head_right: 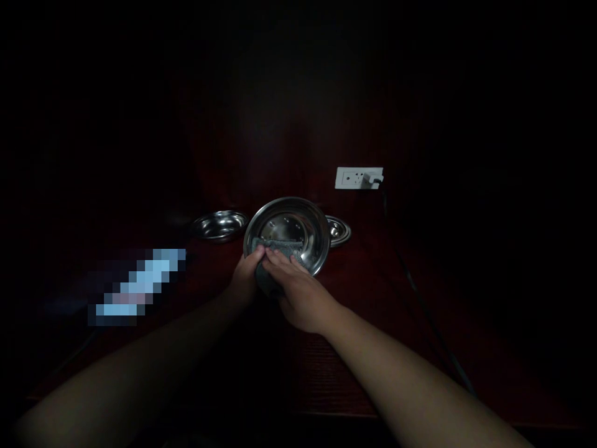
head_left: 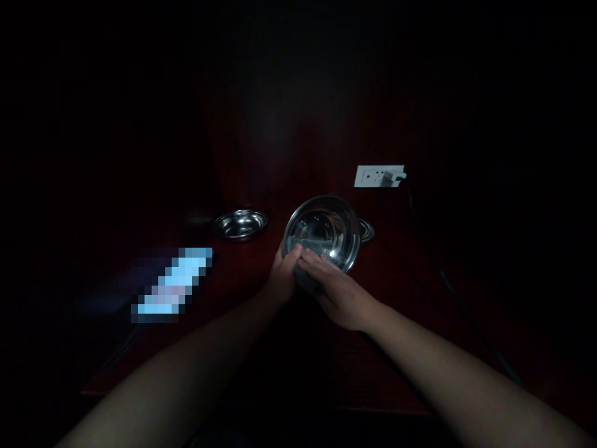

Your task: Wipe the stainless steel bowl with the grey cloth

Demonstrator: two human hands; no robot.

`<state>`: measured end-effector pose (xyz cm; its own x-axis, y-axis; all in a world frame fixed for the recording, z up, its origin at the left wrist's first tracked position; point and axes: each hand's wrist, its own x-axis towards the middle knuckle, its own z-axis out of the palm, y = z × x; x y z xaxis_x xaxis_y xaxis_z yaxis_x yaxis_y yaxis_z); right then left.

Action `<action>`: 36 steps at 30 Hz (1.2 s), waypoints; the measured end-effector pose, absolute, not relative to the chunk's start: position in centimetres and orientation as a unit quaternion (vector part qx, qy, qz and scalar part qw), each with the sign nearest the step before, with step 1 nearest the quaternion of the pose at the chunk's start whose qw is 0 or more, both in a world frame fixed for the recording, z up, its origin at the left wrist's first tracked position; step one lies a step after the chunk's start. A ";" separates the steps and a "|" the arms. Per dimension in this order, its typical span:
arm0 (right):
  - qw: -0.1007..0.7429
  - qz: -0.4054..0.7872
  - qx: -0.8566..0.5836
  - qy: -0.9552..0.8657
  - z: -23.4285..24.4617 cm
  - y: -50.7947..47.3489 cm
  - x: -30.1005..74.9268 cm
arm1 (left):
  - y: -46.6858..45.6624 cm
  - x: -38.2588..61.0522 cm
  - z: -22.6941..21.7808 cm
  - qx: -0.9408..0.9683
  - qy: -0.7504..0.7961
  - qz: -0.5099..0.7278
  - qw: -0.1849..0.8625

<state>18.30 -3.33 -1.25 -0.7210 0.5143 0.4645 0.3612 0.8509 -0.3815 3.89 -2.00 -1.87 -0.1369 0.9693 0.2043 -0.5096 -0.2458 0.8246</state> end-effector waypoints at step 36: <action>0.277 0.089 -0.316 -0.903 -1.0 -1.9 19.3 | -1.8 4.2 -2.3 0.399 0.259 0.671 0.569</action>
<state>19.26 -1.89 -1.02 -0.6464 0.6198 0.4449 0.5210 0.7846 -0.3360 4.25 -1.82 -2.27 -0.0333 0.9699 0.2413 -0.5569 -0.2185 0.8013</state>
